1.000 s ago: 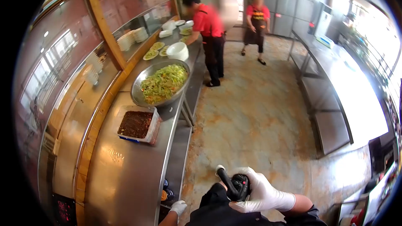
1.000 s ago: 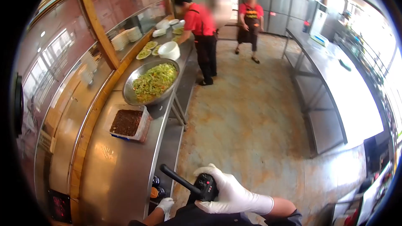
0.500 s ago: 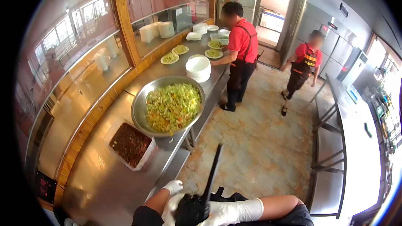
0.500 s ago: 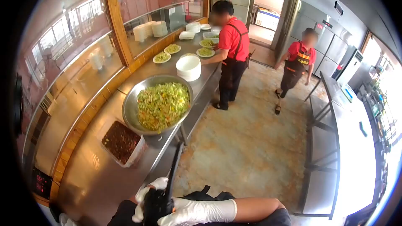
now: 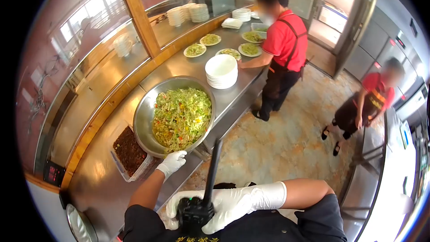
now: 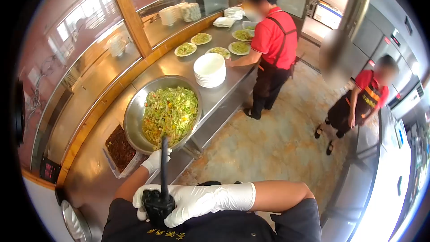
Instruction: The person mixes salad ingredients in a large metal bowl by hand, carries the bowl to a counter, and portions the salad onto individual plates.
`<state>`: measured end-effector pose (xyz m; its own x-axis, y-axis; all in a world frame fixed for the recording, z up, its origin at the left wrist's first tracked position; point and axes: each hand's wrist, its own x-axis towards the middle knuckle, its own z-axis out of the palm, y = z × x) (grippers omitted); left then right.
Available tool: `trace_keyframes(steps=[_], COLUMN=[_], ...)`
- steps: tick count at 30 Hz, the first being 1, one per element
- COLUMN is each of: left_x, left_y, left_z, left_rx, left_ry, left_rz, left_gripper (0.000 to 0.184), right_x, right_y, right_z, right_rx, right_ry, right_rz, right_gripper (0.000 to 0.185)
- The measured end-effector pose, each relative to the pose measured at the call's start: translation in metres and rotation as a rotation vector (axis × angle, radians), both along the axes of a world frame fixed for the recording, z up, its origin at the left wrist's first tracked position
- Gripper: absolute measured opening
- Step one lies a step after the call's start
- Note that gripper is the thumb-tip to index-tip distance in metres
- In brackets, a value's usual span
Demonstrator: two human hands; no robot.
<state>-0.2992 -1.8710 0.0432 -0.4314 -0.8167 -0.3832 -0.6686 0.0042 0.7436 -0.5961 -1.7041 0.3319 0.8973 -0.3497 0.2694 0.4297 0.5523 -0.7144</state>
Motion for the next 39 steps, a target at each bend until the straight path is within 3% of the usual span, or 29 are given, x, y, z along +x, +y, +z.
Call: trace_keyframes(steps=[2,4,6,8,11,15,19,22,24,25,26,27,29,31,33,36,39], left_x=[-0.019,-0.014,-0.017,-0.023,-0.039,-0.031,-0.039,-0.054,-0.057,-0.058,-0.060,-0.065,-0.076,-0.083,-0.093,-0.094,-0.074], left_y=[-0.005,-0.029,-0.039,-0.060,-0.097,-0.162,-0.219,-0.243,-0.249,-0.249,-0.250,-0.247,-0.237,-0.226,-0.217,-0.211,-0.210], left_z=[0.027,-0.001,0.004,0.019,0.041,0.019,-0.002,-0.014,-0.035,-0.046,-0.054,-0.057,-0.061,-0.073,-0.078,-0.080,-0.087], left_rx=[-0.024,-0.042,-0.256,-0.009,-0.111,-0.135,-0.113,-0.151,-0.160,-0.167,-0.176,-0.139,-0.087,-0.088,-0.092,-0.047,-0.009], left_ry=[-0.021,0.080,0.015,0.055,0.075,0.123,0.213,0.210,0.250,0.268,0.284,0.306,0.349,0.351,0.313,0.254,0.207], left_rz=[0.028,0.123,0.086,0.223,0.362,0.474,0.587,0.678,0.788,0.851,0.918,1.011,1.128,1.260,1.347,1.405,1.484], left_gripper=[0.047,0.041,0.037,0.043,0.042,0.045,0.046,0.046,0.048,0.049,0.050,0.054,0.056,0.058,0.061,0.067,0.072], right_x=[-0.031,-0.052,-0.060,-0.056,-0.071,-0.088,-0.125,-0.160,-0.198,-0.217,-0.236,-0.248,-0.291,-0.313,-0.313,-0.304,-0.302], right_y=[-0.029,-0.062,-0.097,-0.131,-0.189,-0.261,-0.318,-0.391,-0.443,-0.470,-0.497,-0.527,-0.584,-0.635,-0.673,-0.708,-0.726], right_z=[0.013,0.023,0.005,-0.019,-0.006,0.018,0.013,-0.001,-0.044,-0.069,-0.116,-0.154,-0.246,-0.293,-0.302,-0.321,-0.340], right_rx=[0.136,-0.003,-0.022,-0.137,-0.582,-0.787,-0.957,-0.835,-0.617,-0.349,-0.329,-0.105,-0.153,-0.324,-0.506,-0.225,-0.257], right_ry=[-0.010,0.150,0.174,0.133,0.294,0.137,0.106,0.153,0.448,0.630,0.696,0.727,1.047,1.270,1.465,1.306,1.407], right_rz=[0.189,0.322,0.327,0.373,0.279,0.183,-0.143,-0.002,-0.108,-0.208,-0.441,-0.587,-0.942,-1.104,-1.124,-0.919,-0.873], right_gripper=[0.066,0.066,0.063,0.064,0.066,0.070,0.074,0.061,0.041,0.026,0.014,0.009,0.012,0.052,0.075,0.051,0.037])
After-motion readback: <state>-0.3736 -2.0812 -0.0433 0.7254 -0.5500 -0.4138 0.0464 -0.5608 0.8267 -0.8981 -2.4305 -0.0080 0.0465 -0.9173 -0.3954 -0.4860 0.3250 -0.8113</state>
